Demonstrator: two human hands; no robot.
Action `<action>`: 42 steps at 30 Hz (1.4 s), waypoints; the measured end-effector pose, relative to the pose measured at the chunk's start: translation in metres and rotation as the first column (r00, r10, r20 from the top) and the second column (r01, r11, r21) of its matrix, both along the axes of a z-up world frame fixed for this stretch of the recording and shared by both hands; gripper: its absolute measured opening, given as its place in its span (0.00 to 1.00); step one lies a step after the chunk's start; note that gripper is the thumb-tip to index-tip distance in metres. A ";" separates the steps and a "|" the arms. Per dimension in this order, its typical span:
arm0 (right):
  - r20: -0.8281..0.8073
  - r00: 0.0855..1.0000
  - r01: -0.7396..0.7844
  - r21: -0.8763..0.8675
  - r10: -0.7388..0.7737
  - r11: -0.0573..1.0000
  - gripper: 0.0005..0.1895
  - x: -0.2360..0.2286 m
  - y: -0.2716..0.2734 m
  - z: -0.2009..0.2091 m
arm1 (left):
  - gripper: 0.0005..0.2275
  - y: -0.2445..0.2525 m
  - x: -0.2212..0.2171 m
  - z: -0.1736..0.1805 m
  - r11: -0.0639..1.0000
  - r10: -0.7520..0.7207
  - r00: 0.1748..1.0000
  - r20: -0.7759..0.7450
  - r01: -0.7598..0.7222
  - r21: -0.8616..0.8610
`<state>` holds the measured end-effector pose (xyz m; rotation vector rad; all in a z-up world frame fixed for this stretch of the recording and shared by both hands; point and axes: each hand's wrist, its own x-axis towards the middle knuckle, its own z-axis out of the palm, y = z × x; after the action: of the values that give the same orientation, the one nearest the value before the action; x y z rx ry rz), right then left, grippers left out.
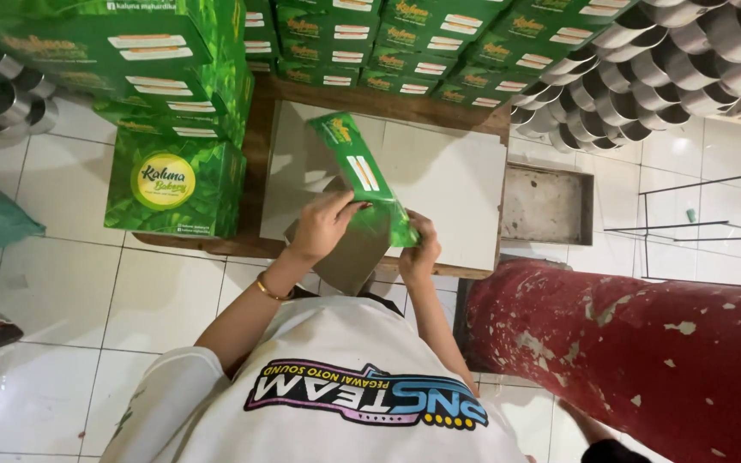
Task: Assembling flat-packed cardboard into cake boxes by folding.
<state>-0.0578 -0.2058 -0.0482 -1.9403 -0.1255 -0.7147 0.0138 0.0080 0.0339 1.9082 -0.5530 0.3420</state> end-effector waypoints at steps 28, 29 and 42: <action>-0.049 0.971 0.208 -0.311 -0.234 0.927 0.10 -0.029 0.006 0.060 | 0.11 -0.037 0.015 -0.046 0.888 -0.459 0.815 -0.353 0.405 -0.220; -0.084 0.976 0.165 -0.303 -0.198 0.939 0.10 -0.031 0.004 0.064 | 0.13 -0.038 0.017 -0.040 0.875 -0.482 0.813 -0.325 0.434 -0.214; -0.264 0.946 0.228 0.143 -0.185 0.963 0.01 -0.024 -0.002 0.041 | 0.18 -0.073 0.015 -0.109 0.869 -0.492 0.783 -0.382 0.468 -0.161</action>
<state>-0.0818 -0.2082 -0.0071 -1.8747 0.2918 -0.5900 0.0284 -0.0654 -0.0754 1.6409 -0.7067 -0.3730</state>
